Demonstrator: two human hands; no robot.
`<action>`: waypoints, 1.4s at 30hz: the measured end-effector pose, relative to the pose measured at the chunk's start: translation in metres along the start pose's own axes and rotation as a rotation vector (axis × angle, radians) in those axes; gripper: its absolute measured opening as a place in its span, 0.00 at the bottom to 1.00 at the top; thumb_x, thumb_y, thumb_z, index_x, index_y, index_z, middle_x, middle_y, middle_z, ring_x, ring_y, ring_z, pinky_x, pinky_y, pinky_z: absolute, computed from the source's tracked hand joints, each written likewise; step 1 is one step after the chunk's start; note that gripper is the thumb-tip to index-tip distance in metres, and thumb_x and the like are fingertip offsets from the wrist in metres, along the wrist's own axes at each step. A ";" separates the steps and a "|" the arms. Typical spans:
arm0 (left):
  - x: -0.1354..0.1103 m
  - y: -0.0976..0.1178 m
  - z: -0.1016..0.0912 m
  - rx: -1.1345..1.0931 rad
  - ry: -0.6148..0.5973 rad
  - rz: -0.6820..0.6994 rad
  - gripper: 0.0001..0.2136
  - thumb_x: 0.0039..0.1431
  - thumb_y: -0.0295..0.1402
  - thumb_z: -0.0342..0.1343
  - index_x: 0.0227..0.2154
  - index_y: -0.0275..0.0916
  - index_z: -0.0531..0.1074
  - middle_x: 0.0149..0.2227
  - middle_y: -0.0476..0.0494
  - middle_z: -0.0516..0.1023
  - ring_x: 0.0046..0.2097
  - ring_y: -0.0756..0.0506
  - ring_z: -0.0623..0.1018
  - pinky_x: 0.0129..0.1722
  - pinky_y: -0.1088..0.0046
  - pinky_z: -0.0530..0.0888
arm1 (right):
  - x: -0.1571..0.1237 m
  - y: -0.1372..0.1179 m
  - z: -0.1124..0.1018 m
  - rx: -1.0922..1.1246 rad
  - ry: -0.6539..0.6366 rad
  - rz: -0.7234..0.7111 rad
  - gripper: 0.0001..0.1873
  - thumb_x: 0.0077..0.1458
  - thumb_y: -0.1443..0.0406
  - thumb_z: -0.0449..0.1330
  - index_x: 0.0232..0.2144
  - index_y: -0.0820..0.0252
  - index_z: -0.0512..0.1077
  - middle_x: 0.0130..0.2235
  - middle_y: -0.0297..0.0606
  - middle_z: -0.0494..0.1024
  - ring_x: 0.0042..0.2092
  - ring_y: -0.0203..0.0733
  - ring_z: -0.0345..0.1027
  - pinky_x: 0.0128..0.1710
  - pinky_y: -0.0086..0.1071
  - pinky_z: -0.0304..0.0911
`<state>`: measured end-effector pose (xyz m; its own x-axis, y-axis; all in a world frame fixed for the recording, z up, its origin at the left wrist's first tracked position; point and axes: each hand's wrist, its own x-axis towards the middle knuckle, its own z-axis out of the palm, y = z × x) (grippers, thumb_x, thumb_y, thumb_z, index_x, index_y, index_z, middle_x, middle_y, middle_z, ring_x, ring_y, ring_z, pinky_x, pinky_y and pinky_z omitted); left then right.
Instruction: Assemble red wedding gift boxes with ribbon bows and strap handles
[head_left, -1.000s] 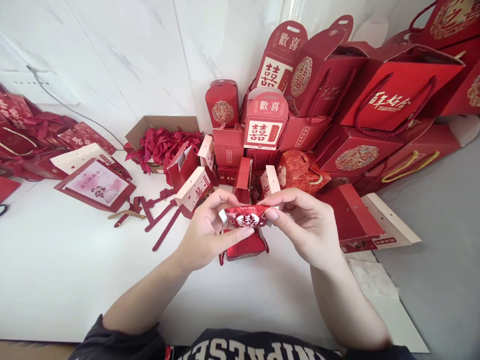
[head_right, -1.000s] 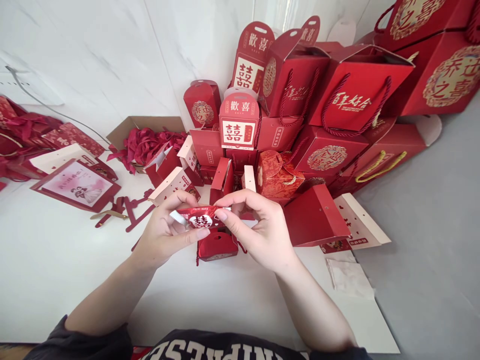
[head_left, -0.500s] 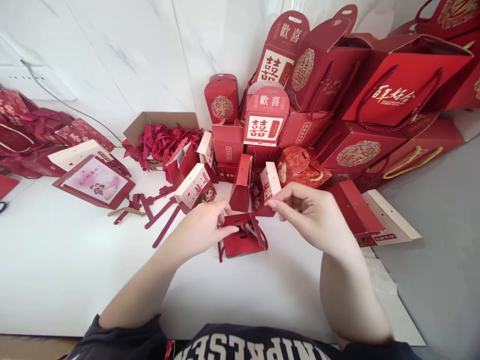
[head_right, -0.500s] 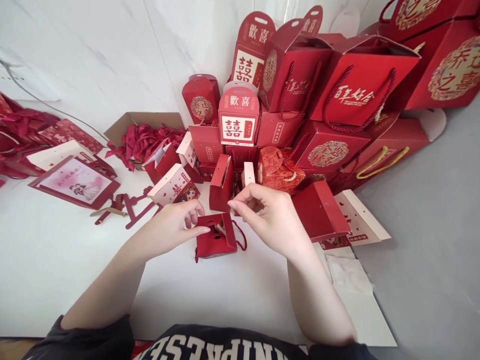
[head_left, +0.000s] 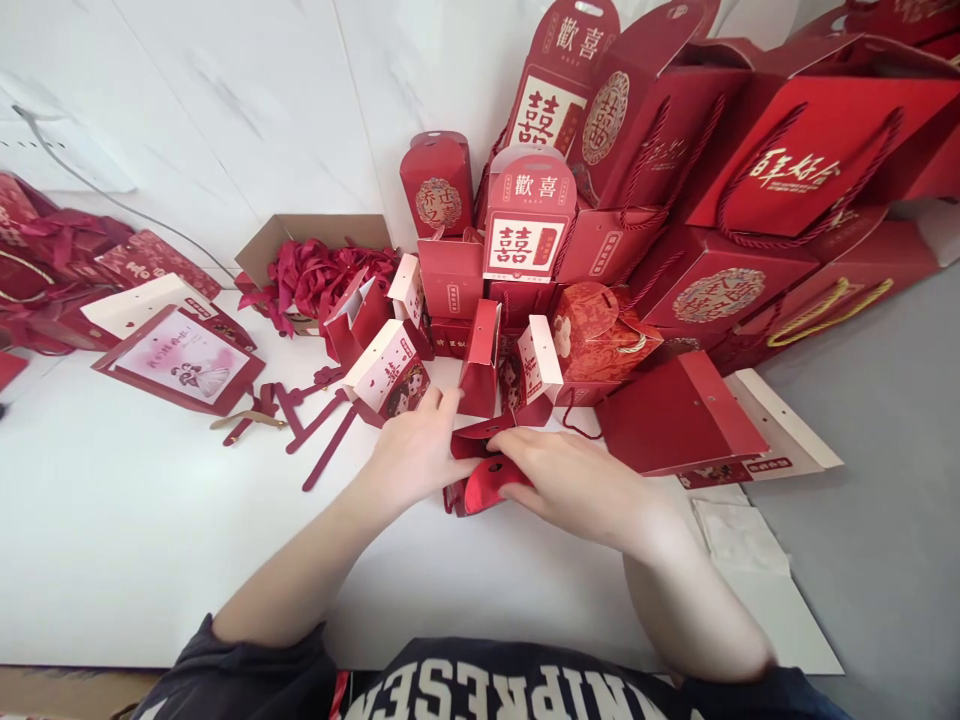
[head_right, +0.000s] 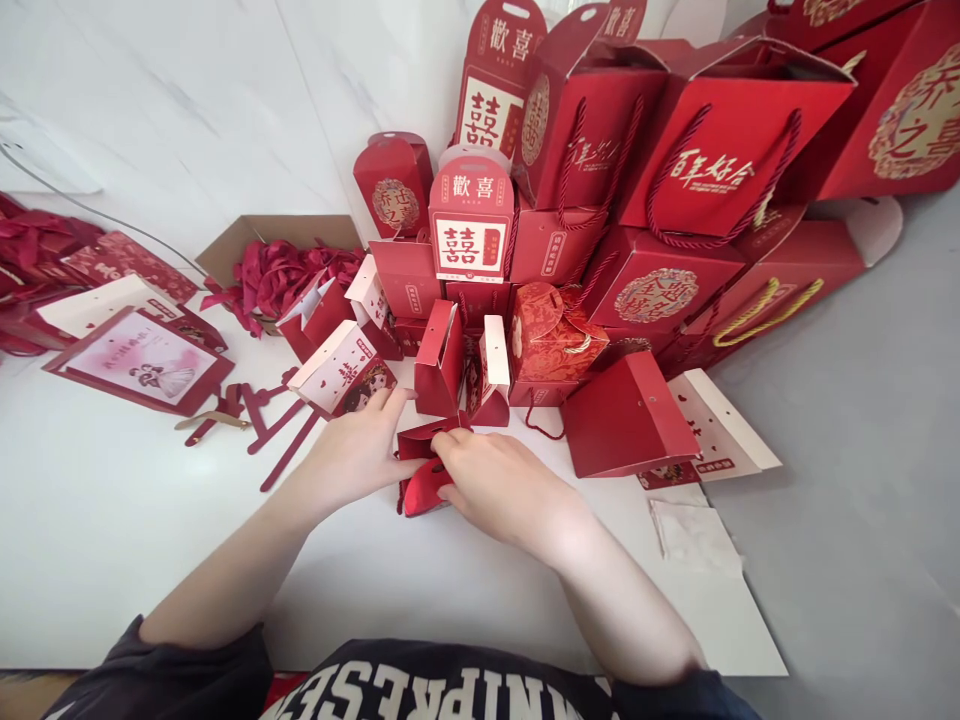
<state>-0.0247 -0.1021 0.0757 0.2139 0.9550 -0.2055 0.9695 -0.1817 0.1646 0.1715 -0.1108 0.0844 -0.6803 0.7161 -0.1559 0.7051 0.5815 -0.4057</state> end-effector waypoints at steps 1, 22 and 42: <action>0.001 0.001 0.004 0.008 0.013 0.009 0.27 0.55 0.45 0.55 0.55 0.38 0.61 0.49 0.36 0.73 0.36 0.37 0.79 0.28 0.66 0.69 | 0.002 0.000 0.003 -0.037 -0.008 -0.013 0.09 0.60 0.70 0.57 0.43 0.60 0.70 0.41 0.40 0.77 0.41 0.46 0.74 0.31 0.33 0.56; -0.030 -0.011 -0.027 -0.036 0.289 0.004 0.17 0.62 0.43 0.52 0.47 0.44 0.79 0.31 0.42 0.82 0.30 0.40 0.78 0.29 0.68 0.67 | -0.043 -0.040 -0.018 -0.326 0.407 -0.329 0.14 0.53 0.81 0.52 0.24 0.60 0.64 0.27 0.35 0.67 0.28 0.39 0.56 0.26 0.34 0.48; -0.040 -0.024 -0.031 -0.319 0.702 0.158 0.13 0.65 0.38 0.54 0.48 0.50 0.79 0.44 0.51 0.83 0.38 0.44 0.81 0.37 0.72 0.73 | -0.057 -0.014 -0.035 -0.204 0.559 -0.330 0.15 0.64 0.75 0.49 0.31 0.62 0.73 0.37 0.46 0.77 0.36 0.45 0.67 0.33 0.38 0.63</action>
<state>-0.0598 -0.1285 0.1094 0.1171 0.8676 0.4832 0.8300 -0.3527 0.4321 0.2074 -0.1468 0.1309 -0.6996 0.5482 0.4582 0.5391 0.8259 -0.1650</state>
